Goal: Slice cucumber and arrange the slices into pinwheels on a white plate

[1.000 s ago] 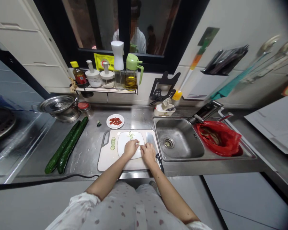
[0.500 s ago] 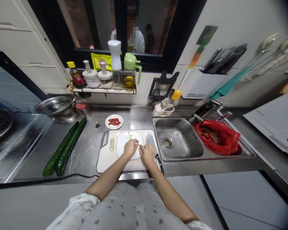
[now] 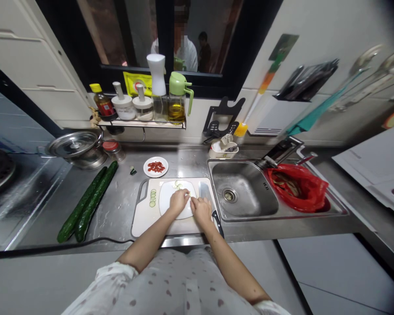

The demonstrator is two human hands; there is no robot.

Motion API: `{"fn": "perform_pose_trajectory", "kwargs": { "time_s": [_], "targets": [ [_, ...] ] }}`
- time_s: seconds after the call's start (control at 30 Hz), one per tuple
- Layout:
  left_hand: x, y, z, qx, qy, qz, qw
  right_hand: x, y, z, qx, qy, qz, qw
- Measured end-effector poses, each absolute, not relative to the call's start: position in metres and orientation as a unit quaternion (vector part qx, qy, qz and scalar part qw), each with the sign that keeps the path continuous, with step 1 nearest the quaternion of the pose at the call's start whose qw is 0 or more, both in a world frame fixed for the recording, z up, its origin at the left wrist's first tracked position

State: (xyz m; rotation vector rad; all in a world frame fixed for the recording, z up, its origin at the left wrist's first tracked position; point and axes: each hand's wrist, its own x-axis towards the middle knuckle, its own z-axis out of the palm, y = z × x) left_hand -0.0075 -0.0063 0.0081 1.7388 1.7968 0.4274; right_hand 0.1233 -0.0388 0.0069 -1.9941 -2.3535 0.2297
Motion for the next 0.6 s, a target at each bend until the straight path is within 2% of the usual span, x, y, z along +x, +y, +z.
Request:
{"fn": "perform_pose_trajectory", "kwargs": {
  "time_s": [0.6],
  "targets": [
    [-0.0075,-0.0062,0.0054,0.658,0.676,0.160,0.292,0.1224,-0.0389,0.0081,-0.651,-0.755,0.078,0.024]
  ]
}}
